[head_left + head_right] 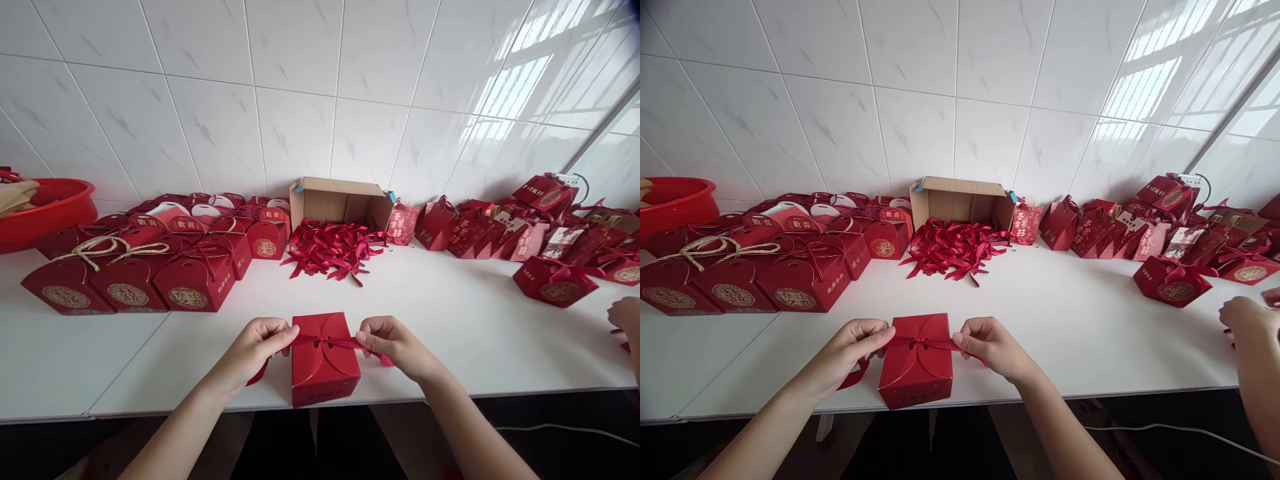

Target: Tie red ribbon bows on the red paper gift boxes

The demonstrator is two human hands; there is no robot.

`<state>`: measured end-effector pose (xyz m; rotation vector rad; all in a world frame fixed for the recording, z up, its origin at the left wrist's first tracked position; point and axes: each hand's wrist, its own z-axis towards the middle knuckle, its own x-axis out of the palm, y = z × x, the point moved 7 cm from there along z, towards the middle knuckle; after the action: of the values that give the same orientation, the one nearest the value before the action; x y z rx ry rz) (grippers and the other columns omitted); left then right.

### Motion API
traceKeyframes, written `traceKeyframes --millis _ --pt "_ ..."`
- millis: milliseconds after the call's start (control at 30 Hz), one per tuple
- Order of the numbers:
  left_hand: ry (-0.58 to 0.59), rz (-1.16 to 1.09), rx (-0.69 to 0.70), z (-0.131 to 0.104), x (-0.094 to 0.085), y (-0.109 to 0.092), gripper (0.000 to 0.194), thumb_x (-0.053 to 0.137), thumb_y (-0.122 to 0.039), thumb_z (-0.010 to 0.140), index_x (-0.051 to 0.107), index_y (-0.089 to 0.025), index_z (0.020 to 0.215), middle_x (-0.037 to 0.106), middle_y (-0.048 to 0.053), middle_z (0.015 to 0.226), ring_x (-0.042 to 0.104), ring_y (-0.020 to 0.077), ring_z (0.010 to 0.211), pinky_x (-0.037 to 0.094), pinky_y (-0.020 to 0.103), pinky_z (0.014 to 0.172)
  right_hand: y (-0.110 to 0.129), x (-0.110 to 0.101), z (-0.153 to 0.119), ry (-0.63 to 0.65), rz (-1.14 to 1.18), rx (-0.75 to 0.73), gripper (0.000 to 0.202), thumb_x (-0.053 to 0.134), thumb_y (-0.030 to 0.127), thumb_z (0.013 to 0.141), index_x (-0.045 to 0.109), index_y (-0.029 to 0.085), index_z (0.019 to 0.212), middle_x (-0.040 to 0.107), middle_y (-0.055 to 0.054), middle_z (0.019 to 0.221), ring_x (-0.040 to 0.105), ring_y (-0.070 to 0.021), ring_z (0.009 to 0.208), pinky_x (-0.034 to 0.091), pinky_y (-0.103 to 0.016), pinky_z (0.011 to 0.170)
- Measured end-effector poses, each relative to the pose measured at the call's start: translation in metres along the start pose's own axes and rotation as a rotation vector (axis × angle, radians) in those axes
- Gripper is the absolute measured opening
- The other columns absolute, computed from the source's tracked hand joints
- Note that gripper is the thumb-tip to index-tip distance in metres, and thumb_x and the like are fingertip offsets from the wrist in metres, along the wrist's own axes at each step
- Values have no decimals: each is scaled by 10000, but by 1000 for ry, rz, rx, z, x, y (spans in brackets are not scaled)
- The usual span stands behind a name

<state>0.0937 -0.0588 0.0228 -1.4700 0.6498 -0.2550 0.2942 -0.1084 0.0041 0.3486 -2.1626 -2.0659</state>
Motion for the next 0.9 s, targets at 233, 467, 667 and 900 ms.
traceKeyframes --millis 233,467,667,900 --pt "-174 231 43 -8 -13 -15 275 548 -426 832 419 -215 711 502 -14 794 499 153 730 391 274 664 14 -7 -8 18 156 -60 352 597 431 862 646 145 663 568 -8 601 451 -93 550 335 -231 510" --pt "-315 541 397 -18 23 -70 403 679 -368 747 376 -250 986 479 93 1214 474 269 1164 396 405 952 55 21 -11 108 264 -156 196 656 315 833 687 152 936 651 -20 715 578 -128 657 466 -293 693" --pt "-689 641 646 -20 21 -90 403 633 -183 717 330 -237 978 489 102 1116 493 290 1117 355 454 964 57 19 -12 -26 29 -130 299 628 413 842 542 184 1012 583 37 604 523 -111 559 416 -252 579" --pt "-542 509 512 -16 10 -77 365 600 -239 763 313 -245 988 472 100 1166 469 265 1153 348 433 973 56 33 7 -107 -330 -258 279 530 369 897 663 193 1068 525 31 621 451 -107 571 397 -247 585"
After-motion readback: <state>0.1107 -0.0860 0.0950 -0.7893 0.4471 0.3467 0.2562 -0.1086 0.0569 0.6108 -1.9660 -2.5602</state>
